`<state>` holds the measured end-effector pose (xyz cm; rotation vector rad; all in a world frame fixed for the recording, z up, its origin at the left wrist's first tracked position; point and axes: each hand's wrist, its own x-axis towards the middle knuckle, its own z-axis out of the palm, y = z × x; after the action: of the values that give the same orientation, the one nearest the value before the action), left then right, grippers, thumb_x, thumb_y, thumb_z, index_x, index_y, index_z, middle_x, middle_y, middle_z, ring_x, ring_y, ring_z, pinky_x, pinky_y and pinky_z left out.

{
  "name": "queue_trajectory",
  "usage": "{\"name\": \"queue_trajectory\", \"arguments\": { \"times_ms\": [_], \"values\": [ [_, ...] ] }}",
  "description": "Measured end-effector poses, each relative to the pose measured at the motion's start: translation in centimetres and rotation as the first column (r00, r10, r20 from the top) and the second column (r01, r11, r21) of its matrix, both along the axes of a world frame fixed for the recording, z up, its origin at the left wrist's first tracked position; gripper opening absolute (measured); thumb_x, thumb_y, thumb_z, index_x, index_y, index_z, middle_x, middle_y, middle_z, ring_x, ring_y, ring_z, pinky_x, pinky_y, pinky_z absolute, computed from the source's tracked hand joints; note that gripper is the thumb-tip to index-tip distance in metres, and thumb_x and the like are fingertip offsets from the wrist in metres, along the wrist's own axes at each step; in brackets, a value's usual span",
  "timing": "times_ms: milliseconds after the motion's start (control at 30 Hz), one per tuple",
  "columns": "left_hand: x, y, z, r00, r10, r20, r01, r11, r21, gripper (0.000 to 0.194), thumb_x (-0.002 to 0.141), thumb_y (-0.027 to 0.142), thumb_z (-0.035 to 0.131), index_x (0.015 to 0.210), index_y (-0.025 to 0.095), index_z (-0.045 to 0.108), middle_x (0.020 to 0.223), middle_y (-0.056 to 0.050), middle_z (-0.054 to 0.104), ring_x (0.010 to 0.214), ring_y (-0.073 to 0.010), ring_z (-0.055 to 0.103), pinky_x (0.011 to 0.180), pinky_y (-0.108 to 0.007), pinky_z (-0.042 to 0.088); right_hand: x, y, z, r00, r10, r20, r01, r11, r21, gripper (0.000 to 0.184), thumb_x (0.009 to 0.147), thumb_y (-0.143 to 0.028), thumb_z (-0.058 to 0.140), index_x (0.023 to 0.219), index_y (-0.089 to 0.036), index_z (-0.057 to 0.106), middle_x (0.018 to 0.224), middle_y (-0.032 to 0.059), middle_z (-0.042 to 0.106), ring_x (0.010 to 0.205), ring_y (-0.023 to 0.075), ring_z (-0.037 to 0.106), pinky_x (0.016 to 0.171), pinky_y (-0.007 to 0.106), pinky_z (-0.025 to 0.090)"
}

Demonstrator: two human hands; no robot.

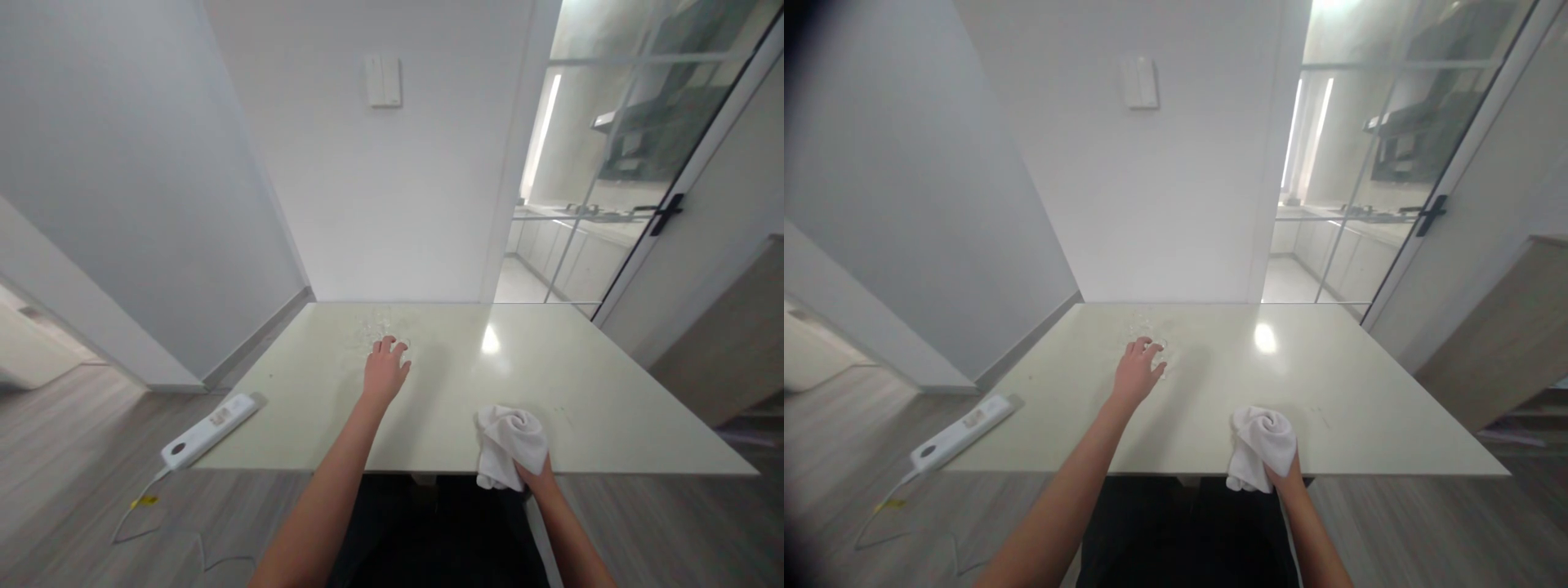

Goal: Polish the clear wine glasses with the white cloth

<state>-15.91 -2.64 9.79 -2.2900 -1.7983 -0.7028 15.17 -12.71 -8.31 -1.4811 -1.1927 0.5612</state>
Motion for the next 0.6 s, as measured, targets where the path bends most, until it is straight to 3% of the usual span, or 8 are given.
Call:
{"name": "queue_trajectory", "arguments": {
  "times_ms": [200, 333, 400, 467, 533, 600],
  "values": [
    [-0.2, 0.4, 0.1, 1.0, -0.012, -0.022, 0.014, 0.995, 0.102, 0.022, 0.086, 0.016, 0.059, 0.105, 0.023, 0.066, 0.113, -0.01, 0.062, 0.106, -0.0278, 0.055, 0.083, -0.038, 0.048, -0.3, 0.1, 0.6, 0.998, -0.015, -0.06, 0.014, 1.0, -0.011, 0.047, 0.062, -0.054, 0.066, 0.095, -0.021, 0.063, 0.105, 0.0144, 0.07, 0.103, 0.0357, 0.064, 0.101, 0.055, 0.046],
    [-0.5, 0.0, -1.6, 0.981, -0.168, 0.094, 0.146, 0.968, 0.202, 0.016, 0.093, 0.024, 0.051, 0.101, 0.02, 0.065, 0.097, -0.009, 0.065, 0.094, -0.023, 0.058, 0.082, -0.034, 0.045, -0.1, 0.1, 0.6, 0.999, -0.02, -0.043, 0.02, 1.0, -0.008, 0.048, 0.058, -0.054, 0.067, 0.094, -0.022, 0.062, 0.105, 0.014, 0.07, 0.101, 0.0359, 0.064, 0.1, 0.057, 0.046],
    [-0.4, -0.7, -3.6, 0.952, -0.264, 0.158, 0.252, 0.964, 0.088, 0.02, 0.095, 0.029, 0.047, 0.094, 0.019, 0.064, 0.082, -0.005, 0.065, 0.08, -0.0181, 0.06, 0.074, -0.029, 0.044, 0.1, 0.2, 0.3, 0.999, -0.045, -0.024, 0.045, 0.999, -0.005, 0.049, 0.057, -0.053, 0.066, 0.094, -0.022, 0.061, 0.107, 0.0147, 0.069, 0.102, 0.036, 0.064, 0.101, 0.058, 0.045],
    [-0.1, -1.7, -5.9, 0.936, -0.286, 0.206, 0.315, 0.941, -0.124, 0.024, 0.095, 0.036, 0.046, 0.089, 0.019, 0.063, 0.071, -0.001, 0.063, 0.065, -0.0147, 0.057, 0.063, -0.026, 0.04, 0.4, 0.2, -0.1, 0.999, -0.051, -0.013, 0.051, 0.999, 0.0, 0.049, 0.058, -0.052, 0.065, 0.095, -0.021, 0.061, 0.109, 0.0159, 0.069, 0.104, 0.0361, 0.064, 0.102, 0.058, 0.044],
    [0.2, -2.6, -7.9, 0.932, -0.307, 0.19, 0.352, 0.889, -0.293, 0.029, 0.093, 0.04, 0.048, 0.079, 0.019, 0.062, 0.069, -0.001, 0.063, 0.062, -0.0139, 0.056, 0.059, -0.025, 0.036, 0.5, 0.3, -0.4, 0.999, -0.044, -0.005, 0.044, 0.999, 0.008, 0.049, 0.058, -0.05, 0.066, 0.096, -0.02, 0.061, 0.109, 0.0165, 0.069, 0.104, 0.0362, 0.064, 0.102, 0.058, 0.044],
    [0.4, -3.2, -9.2, 0.929, -0.337, 0.156, 0.371, 0.86, -0.35, 0.029, 0.092, 0.042, 0.05, 0.077, 0.019, 0.061, 0.072, -0.001, 0.064, 0.063, -0.0142, 0.055, 0.058, -0.025, 0.033, 0.5, 0.2, -0.6, 0.999, -0.046, 0.001, 0.046, 0.999, 0.021, 0.049, 0.057, -0.049, 0.067, 0.096, -0.019, 0.062, 0.107, 0.0163, 0.069, 0.102, 0.036, 0.065, 0.1, 0.057, 0.046]
  ]
}}
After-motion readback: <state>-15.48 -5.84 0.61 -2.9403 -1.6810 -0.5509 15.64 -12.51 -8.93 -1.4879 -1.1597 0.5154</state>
